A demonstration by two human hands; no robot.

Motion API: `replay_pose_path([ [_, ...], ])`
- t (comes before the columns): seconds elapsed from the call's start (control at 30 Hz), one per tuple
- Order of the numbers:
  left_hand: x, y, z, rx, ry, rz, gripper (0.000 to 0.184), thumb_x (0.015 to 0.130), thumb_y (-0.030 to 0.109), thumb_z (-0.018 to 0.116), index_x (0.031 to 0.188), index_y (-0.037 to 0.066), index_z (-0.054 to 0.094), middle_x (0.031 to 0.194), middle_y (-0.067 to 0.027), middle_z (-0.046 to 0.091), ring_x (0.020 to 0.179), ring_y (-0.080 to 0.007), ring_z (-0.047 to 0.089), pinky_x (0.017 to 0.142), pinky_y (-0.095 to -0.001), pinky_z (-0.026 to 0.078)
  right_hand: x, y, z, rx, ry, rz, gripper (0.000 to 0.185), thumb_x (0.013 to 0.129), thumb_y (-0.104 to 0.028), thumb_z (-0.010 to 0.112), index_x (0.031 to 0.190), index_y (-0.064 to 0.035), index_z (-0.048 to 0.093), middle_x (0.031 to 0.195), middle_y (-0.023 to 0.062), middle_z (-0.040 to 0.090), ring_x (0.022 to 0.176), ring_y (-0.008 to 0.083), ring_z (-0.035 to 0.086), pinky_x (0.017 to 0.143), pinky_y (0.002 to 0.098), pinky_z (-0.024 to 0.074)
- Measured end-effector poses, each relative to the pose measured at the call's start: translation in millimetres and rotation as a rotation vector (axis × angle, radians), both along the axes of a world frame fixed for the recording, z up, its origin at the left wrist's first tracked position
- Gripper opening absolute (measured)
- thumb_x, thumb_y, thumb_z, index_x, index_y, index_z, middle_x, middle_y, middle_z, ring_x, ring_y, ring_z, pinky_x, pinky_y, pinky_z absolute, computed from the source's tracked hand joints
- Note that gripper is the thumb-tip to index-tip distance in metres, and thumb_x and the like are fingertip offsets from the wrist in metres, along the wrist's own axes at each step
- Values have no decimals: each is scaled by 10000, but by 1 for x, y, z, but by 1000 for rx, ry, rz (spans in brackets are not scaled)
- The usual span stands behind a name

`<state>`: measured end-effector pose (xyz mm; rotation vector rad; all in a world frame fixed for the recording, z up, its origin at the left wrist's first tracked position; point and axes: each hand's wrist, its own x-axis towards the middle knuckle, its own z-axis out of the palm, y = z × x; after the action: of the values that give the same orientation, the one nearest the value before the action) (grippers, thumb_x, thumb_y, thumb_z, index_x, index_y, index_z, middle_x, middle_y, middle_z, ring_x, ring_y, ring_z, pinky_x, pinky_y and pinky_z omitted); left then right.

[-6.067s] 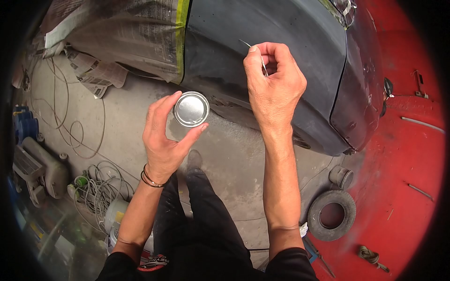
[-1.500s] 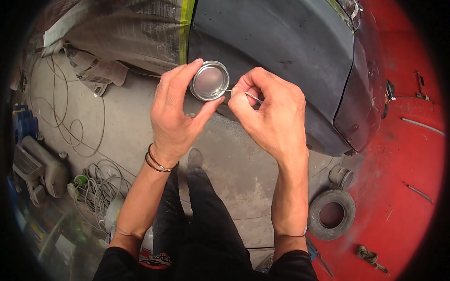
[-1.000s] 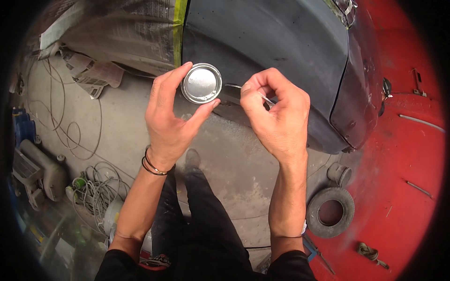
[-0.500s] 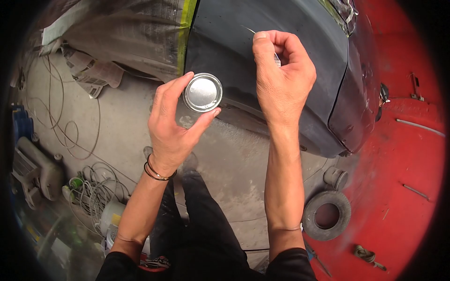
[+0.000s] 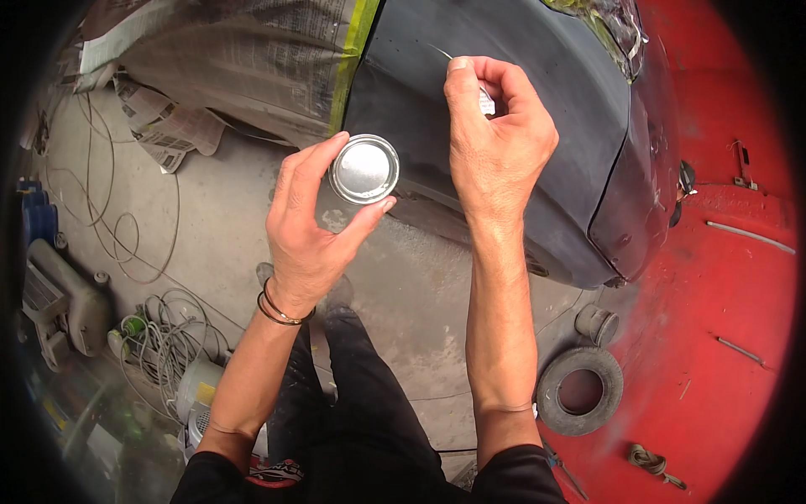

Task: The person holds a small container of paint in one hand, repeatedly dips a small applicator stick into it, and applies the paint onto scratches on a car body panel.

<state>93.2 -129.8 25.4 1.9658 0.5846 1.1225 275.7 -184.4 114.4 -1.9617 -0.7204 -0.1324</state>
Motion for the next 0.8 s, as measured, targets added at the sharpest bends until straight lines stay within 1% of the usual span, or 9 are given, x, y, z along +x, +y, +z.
replay_pose_path([
  [0.6,-1,4,-2,-7,3,-18,818,778,79,1042,1507,19,677,1374,-143,743,1236,-306,732,1057,-414,606,1,1,-4,-12,-59,-19,248,1054,-231,862,1076,14,826,862,3,770,789,51,652,742,256,556],
  [0.8,-3,5,-1,0,7,-20,813,783,83,1042,1506,19,677,1368,-146,742,1233,-307,732,1053,-415,607,-1,1,-4,43,-10,7,229,1061,-205,859,1075,20,820,870,-19,746,800,35,632,738,234,532],
])
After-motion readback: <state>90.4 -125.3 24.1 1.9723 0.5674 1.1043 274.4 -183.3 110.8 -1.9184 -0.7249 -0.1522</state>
